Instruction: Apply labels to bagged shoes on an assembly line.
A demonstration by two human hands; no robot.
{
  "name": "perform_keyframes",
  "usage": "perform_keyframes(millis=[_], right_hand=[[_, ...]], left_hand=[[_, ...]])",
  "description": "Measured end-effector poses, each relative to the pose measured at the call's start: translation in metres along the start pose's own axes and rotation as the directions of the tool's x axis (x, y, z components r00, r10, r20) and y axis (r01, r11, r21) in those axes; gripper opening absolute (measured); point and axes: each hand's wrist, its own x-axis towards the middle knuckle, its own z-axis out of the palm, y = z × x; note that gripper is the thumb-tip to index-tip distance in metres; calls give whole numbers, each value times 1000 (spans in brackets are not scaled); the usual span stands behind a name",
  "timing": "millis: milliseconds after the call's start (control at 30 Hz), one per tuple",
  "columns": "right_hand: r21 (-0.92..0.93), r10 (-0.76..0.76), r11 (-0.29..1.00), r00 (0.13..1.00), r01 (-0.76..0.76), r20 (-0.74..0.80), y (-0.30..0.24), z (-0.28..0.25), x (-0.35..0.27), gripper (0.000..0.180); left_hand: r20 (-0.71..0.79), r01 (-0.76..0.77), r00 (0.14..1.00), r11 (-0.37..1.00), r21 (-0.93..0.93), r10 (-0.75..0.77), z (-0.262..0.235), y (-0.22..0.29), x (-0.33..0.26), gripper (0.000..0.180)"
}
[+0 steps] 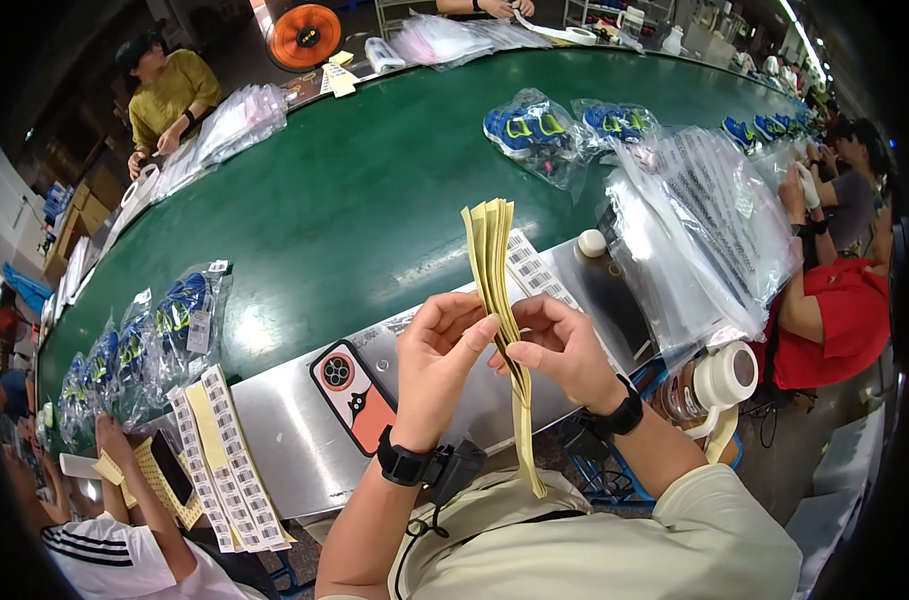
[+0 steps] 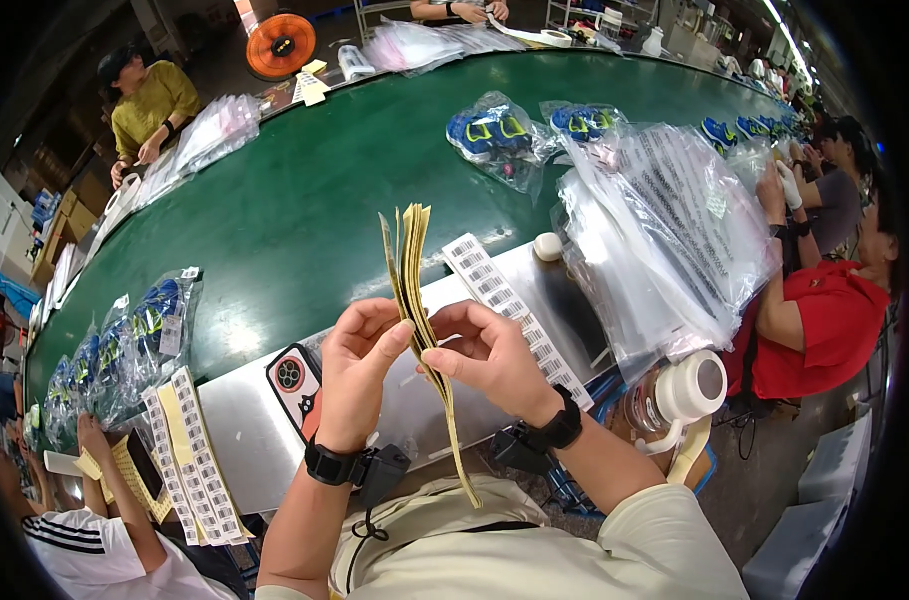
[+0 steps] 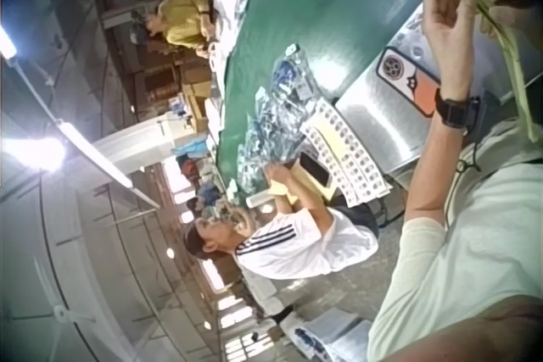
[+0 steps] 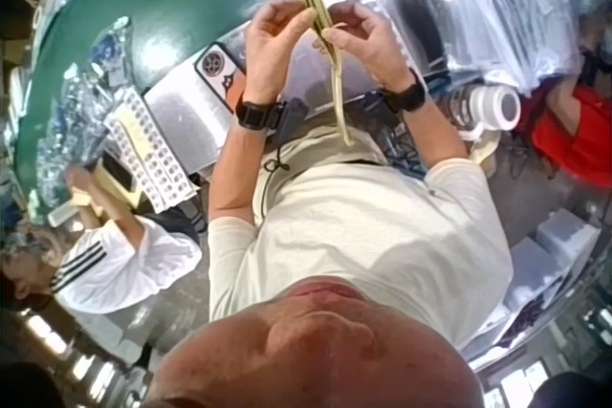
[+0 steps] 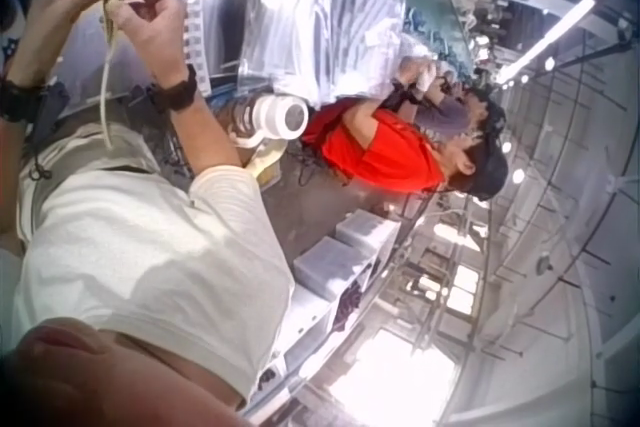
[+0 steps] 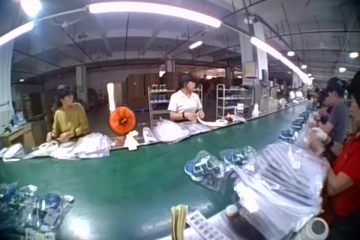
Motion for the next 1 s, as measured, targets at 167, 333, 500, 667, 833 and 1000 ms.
perform_keyframes(millis=[167, 333, 500, 667, 833, 1000], right_hand=[[-81, -41, 996, 999, 41, 8, 3, 1, -1, 37], [-49, -9, 999, 999, 11, 35, 3, -2, 0, 35], [-27, -26, 999, 999, 27, 35, 3, -2, -1, 34], [-14, -30, 999, 999, 31, 32, 3, -2, -1, 35], [-41, -20, 999, 1000, 20, 20, 4, -3, -2, 37], [-43, -15, 999, 1000, 16, 20, 4, -3, -3, 37]], left_hand=[[8, -31, 1000, 997, 65, 30, 1, 0, 0, 25], [5, -30, 1000, 997, 67, 30, 1, -2, 0, 23], [6, -28, 1000, 998, 62, 27, 1, -2, 0, 23], [-4, -22, 1000, 998, 64, 22, 2, -2, 0, 23], [-11, -15, 1000, 997, 80, 15, 3, -2, 1, 23], [-19, 0, 1000, 997, 80, 1, 3, -2, 0, 24]])
